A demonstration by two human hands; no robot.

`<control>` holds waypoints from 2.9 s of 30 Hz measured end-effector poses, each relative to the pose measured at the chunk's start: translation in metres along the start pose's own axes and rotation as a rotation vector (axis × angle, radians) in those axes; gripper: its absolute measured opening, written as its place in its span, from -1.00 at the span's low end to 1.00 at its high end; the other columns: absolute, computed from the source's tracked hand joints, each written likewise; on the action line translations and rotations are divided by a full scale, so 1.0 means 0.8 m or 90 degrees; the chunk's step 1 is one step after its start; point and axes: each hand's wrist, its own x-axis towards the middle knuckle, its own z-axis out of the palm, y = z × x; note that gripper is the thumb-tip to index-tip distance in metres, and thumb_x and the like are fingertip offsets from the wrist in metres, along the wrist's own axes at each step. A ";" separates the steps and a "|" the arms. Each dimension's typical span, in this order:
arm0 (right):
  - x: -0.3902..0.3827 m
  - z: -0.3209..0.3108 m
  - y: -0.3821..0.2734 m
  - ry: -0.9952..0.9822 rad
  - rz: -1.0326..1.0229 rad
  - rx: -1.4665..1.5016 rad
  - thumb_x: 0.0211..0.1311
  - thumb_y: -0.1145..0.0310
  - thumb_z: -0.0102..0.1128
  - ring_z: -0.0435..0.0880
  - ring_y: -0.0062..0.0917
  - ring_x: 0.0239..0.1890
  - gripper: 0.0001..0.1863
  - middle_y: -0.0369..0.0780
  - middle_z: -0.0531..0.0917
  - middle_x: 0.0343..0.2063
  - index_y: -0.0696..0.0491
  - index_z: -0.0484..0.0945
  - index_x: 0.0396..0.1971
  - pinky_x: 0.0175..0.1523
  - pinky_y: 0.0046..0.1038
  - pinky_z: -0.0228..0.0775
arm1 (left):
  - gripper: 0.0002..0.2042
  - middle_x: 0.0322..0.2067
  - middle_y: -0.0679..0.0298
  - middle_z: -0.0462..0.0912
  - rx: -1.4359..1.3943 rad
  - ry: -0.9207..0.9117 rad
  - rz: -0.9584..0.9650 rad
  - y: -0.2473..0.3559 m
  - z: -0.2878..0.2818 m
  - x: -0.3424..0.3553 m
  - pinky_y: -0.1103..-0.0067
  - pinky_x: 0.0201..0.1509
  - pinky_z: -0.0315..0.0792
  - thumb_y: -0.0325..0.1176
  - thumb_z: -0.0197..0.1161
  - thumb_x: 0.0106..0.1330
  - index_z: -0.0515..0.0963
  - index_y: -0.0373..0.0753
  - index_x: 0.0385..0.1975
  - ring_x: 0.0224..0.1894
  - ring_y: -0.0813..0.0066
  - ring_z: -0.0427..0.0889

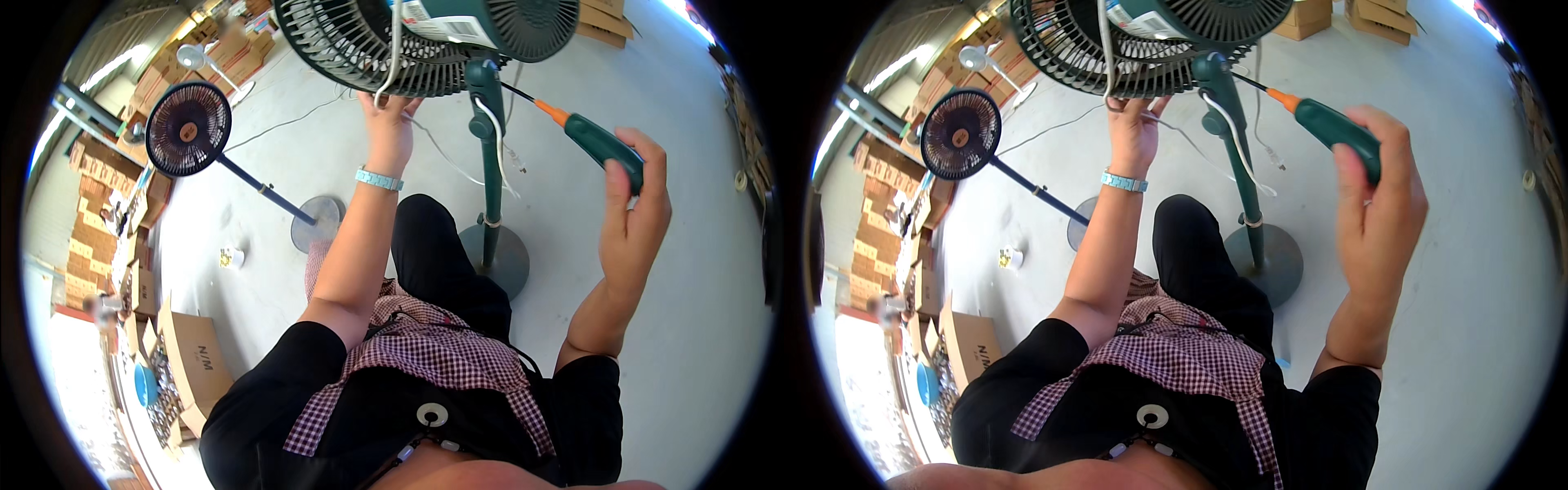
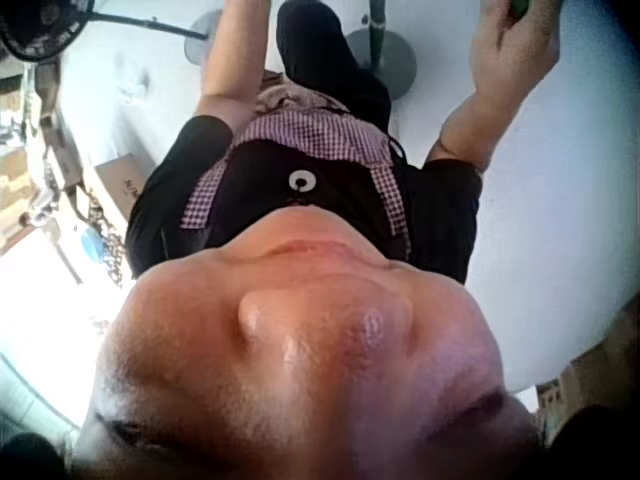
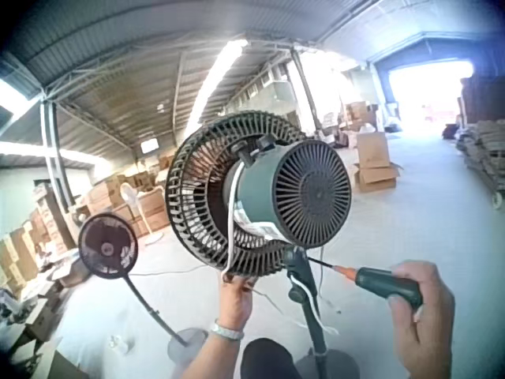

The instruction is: The person uses a screwdriver to tighten or adjust components on the back of a green electric stand fan.

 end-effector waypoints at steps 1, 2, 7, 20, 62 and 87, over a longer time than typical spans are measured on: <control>0.002 0.009 0.008 0.053 -0.123 0.034 0.25 0.34 0.26 0.64 -0.40 -0.31 -0.61 -0.13 0.58 -0.14 0.05 0.38 0.02 -0.25 -0.50 0.47 | -0.56 0.10 0.31 0.53 0.017 -0.007 -0.005 0.004 0.000 -0.002 0.16 0.16 0.45 -0.54 0.14 0.30 0.31 -0.05 0.16 0.12 0.31 0.56; 0.001 0.015 0.011 0.068 -0.152 0.067 0.24 0.38 0.26 0.64 -0.40 -0.31 -0.62 -0.12 0.57 -0.14 0.06 0.38 0.02 -0.26 -0.50 0.48 | -0.56 0.11 0.31 0.52 0.028 -0.007 -0.001 0.006 0.001 -0.004 0.16 0.16 0.45 -0.54 0.14 0.30 0.30 -0.03 0.16 0.12 0.31 0.55; -0.009 0.010 0.001 0.019 -0.066 0.080 0.18 0.51 0.23 0.64 -0.40 -0.30 -0.58 -0.11 0.56 -0.14 0.09 0.35 0.03 -0.25 -0.53 0.49 | -0.55 0.13 0.35 0.50 0.039 -0.028 -0.002 0.010 0.000 -0.001 0.13 0.18 0.44 -0.54 0.14 0.32 0.26 0.04 0.15 0.14 0.32 0.54; -0.007 0.009 0.030 0.009 -0.013 0.013 0.19 0.43 0.28 0.66 -0.46 -0.43 -0.57 -0.15 0.62 -0.18 0.01 0.37 0.04 -0.36 -0.63 0.44 | -0.53 0.13 0.35 0.49 0.034 -0.017 -0.019 0.009 0.000 0.000 0.12 0.17 0.46 -0.54 0.15 0.32 0.26 0.08 0.16 0.15 0.30 0.52; -0.020 0.031 0.007 0.229 -0.195 0.336 0.01 0.65 0.19 0.57 -0.30 -0.21 -0.65 -0.05 0.58 -0.22 0.23 0.39 -0.15 -0.10 -0.41 0.43 | -0.59 -0.50 0.38 0.51 0.289 -0.035 -0.047 -0.050 0.102 -0.088 0.67 -0.41 0.42 -0.36 0.53 0.06 0.42 -0.29 -0.20 -0.49 0.63 0.51; -0.030 -0.089 0.024 0.581 -0.304 0.117 0.34 0.27 -0.05 0.54 -0.41 -0.21 -0.58 -0.02 0.58 -0.21 0.17 0.22 0.09 -0.11 -0.47 0.41 | -0.52 -0.65 0.37 0.28 0.032 -0.391 -0.275 -0.030 0.039 -0.050 0.54 -0.42 0.33 -0.01 0.41 0.16 0.30 -0.20 -0.27 -0.63 0.53 0.32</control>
